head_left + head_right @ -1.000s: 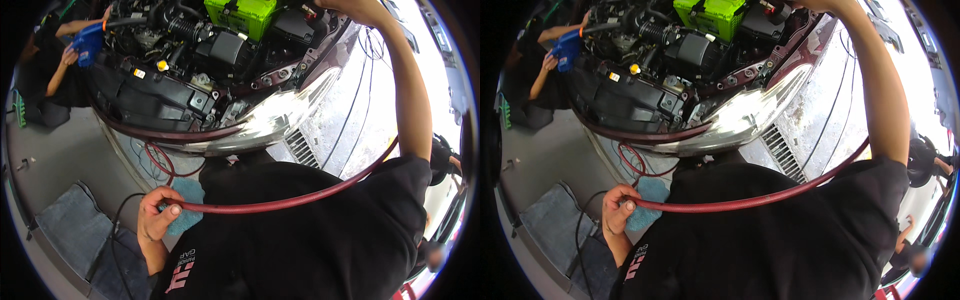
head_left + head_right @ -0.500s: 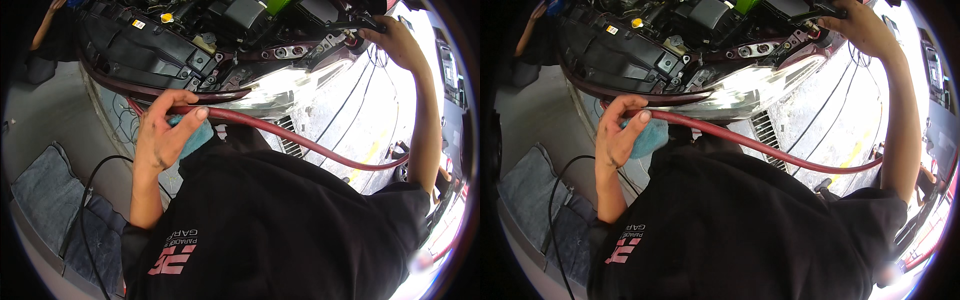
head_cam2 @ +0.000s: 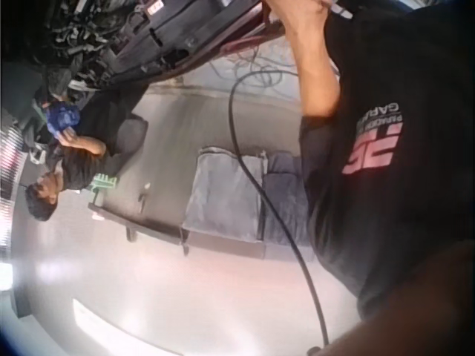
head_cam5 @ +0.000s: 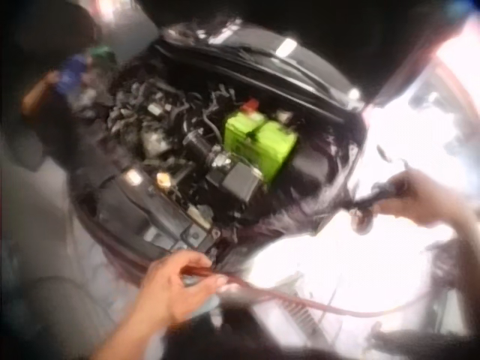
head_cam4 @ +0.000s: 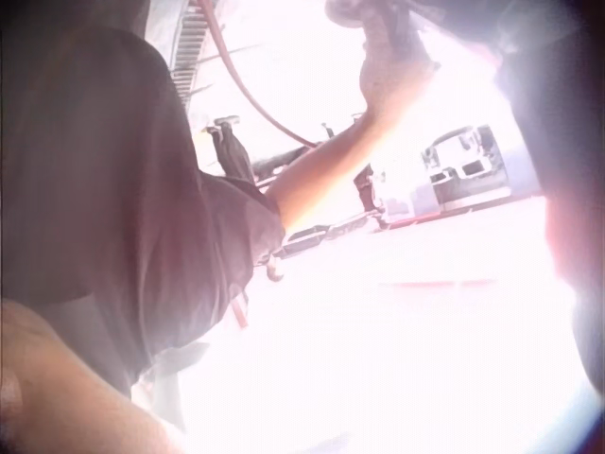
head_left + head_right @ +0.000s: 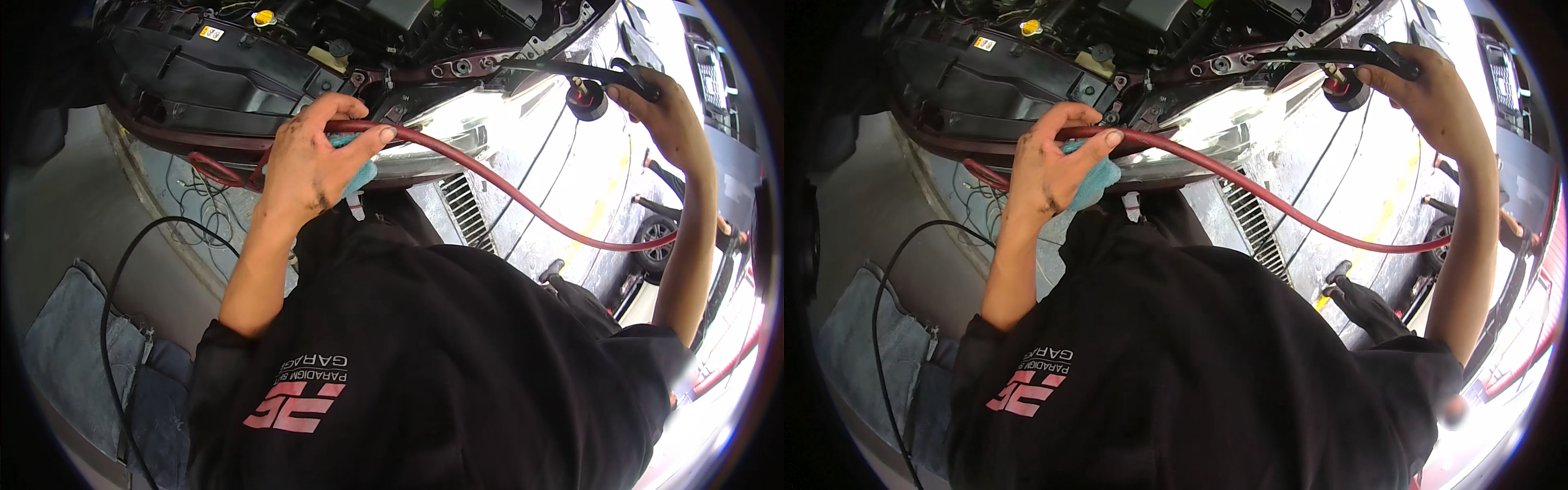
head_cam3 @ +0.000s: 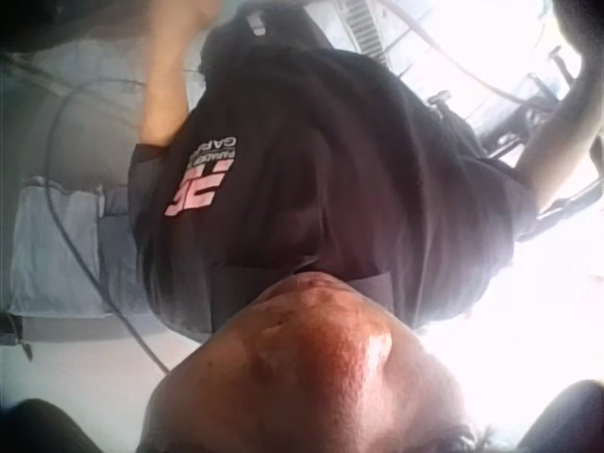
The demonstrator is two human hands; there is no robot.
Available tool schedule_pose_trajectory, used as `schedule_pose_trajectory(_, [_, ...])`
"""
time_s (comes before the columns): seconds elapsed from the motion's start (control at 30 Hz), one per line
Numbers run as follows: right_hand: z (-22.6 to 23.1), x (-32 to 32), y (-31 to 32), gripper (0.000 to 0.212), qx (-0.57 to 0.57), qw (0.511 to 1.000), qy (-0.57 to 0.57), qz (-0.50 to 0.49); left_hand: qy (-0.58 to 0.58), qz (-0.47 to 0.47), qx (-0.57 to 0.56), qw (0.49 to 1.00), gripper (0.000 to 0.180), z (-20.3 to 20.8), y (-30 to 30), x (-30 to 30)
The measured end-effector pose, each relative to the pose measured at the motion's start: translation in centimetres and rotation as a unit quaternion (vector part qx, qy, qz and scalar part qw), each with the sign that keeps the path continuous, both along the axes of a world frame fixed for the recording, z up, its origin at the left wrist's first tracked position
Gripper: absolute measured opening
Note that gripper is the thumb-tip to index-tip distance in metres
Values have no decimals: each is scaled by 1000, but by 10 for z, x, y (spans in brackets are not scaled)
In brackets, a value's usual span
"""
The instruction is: The person wipes the engine bay of a maroon car with a green microfiber cloth and then uses a red air hose to blow out dust and debris from various components. A coworker is visible nearby using a blue blower.
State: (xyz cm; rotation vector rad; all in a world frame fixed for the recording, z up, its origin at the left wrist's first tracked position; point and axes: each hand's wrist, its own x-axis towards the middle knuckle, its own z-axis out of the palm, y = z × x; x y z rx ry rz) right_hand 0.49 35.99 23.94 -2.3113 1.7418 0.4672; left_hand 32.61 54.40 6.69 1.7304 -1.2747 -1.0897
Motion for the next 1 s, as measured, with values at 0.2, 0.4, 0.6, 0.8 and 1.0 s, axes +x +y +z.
schedule_pose_trajectory(0.2, [-7, 30, 39, 50, 10, 999, -41, -3, 11, -28, -16, 999, 49, -26, -13, 11])
schedule_pose_trajectory(0.4, [-14, 49, 65, 43, -2, 999, -23, -34, 26, -93, 10, 995, 48, -49, -24, 19])
schedule_pose_trajectory(0.6, [-20, 65, 90, 45, -28, 997, -31, -70, 21, -127, 5, 992, 48, -71, -24, 24])
schedule_pose_trajectory(0.8, [-14, 89, 106, 38, -5, 995, -76, -63, 60, -90, -41, 993, 41, -95, -23, 30])
schedule_pose_trajectory(1.0, [-35, 106, 90, 38, -9, 995, -91, -46, 58, -125, 73, 988, 40, -101, -28, 32])
